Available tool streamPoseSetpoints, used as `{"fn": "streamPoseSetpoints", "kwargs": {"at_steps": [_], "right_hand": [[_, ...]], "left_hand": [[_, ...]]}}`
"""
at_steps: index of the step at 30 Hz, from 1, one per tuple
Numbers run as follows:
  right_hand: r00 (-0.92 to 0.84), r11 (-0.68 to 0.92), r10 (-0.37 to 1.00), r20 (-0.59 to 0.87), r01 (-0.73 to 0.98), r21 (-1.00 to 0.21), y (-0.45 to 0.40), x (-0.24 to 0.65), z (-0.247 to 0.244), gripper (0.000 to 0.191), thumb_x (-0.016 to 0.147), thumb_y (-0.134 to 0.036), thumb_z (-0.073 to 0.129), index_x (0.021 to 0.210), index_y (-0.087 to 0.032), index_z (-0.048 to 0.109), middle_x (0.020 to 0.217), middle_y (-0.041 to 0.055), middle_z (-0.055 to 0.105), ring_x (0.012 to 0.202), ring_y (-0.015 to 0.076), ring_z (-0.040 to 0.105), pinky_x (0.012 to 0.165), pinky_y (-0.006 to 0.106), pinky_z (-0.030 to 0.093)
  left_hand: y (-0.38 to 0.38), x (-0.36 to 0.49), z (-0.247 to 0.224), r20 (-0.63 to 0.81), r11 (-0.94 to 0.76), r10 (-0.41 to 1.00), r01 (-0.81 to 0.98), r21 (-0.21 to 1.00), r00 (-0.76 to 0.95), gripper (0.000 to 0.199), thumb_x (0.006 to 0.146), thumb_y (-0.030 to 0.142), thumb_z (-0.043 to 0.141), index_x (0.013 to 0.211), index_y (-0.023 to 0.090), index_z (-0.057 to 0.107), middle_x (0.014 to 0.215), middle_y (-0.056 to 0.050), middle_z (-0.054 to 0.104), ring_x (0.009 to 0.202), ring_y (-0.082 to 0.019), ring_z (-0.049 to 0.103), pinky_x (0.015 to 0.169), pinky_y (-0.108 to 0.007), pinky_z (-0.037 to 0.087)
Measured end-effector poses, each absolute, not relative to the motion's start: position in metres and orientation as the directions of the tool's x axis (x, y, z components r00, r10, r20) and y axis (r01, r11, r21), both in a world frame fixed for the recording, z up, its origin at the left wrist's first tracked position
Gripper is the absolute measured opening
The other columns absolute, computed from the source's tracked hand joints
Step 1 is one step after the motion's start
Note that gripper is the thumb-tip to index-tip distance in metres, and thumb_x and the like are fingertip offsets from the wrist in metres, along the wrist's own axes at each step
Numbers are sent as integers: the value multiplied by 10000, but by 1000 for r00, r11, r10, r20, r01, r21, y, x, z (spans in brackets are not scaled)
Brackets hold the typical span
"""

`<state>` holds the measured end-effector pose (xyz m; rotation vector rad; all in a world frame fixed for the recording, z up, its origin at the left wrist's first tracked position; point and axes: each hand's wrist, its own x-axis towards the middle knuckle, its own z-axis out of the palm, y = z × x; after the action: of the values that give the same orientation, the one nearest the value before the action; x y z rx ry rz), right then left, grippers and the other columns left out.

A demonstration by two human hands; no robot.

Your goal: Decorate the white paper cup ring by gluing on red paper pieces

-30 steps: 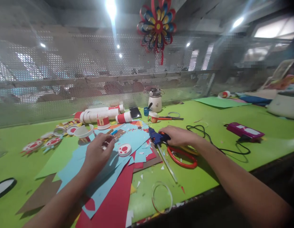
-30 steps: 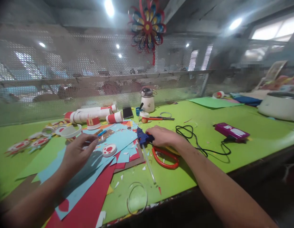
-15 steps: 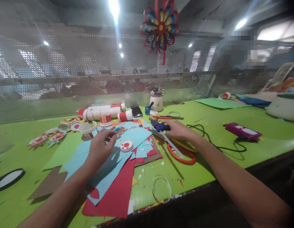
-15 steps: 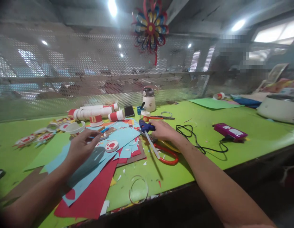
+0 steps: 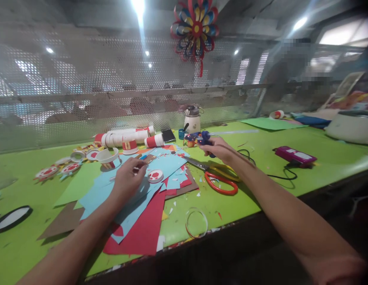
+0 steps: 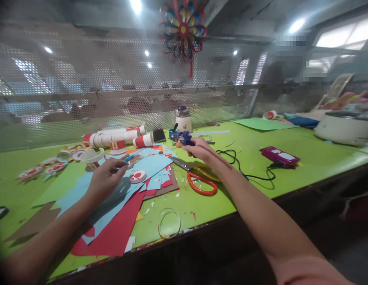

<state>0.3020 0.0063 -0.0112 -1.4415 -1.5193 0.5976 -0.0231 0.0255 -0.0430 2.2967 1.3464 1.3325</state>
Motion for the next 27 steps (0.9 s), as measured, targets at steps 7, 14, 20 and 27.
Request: {"fn": "streamPoseSetpoints", "kwargs": {"at_steps": [7,14,20,27], "right_hand": [[90,171,978,189,177,-969,3,296,-6,50,769,-182,664,752,-140,643,645,33,653,572,121,588,562,251,506],[78,175,982,174,-19,-984,8,297,-9,67,798,-88,586,809,-125,642,808,88,724,659,153,675,589,268,555],[45,150,988,147,-65,-987,8,297,-11,69,784,-64,599,753,-95,653,723,103,724,590,153,671,557,259,562],[24,119,993,118,-69,-990,8,297,-12,81,853,-98,591,819,-89,664,721,95,721,572,149,667,549,262,572]], "left_hand": [[29,-22,-47,604,-571,771,637,518,199,197,793,327,531,811,181,662,840,-44,654,686,-164,614,669,-298,512],[29,-22,-47,610,-544,776,662,516,162,209,790,330,510,791,174,649,846,-57,665,729,-179,622,709,-306,512],[30,-23,-48,620,-553,766,667,499,171,208,788,316,496,787,176,650,841,-59,667,706,-178,617,696,-310,508],[31,-24,-49,626,-539,767,672,508,142,210,786,323,501,819,177,649,850,-58,676,700,-175,625,710,-306,510]]}}
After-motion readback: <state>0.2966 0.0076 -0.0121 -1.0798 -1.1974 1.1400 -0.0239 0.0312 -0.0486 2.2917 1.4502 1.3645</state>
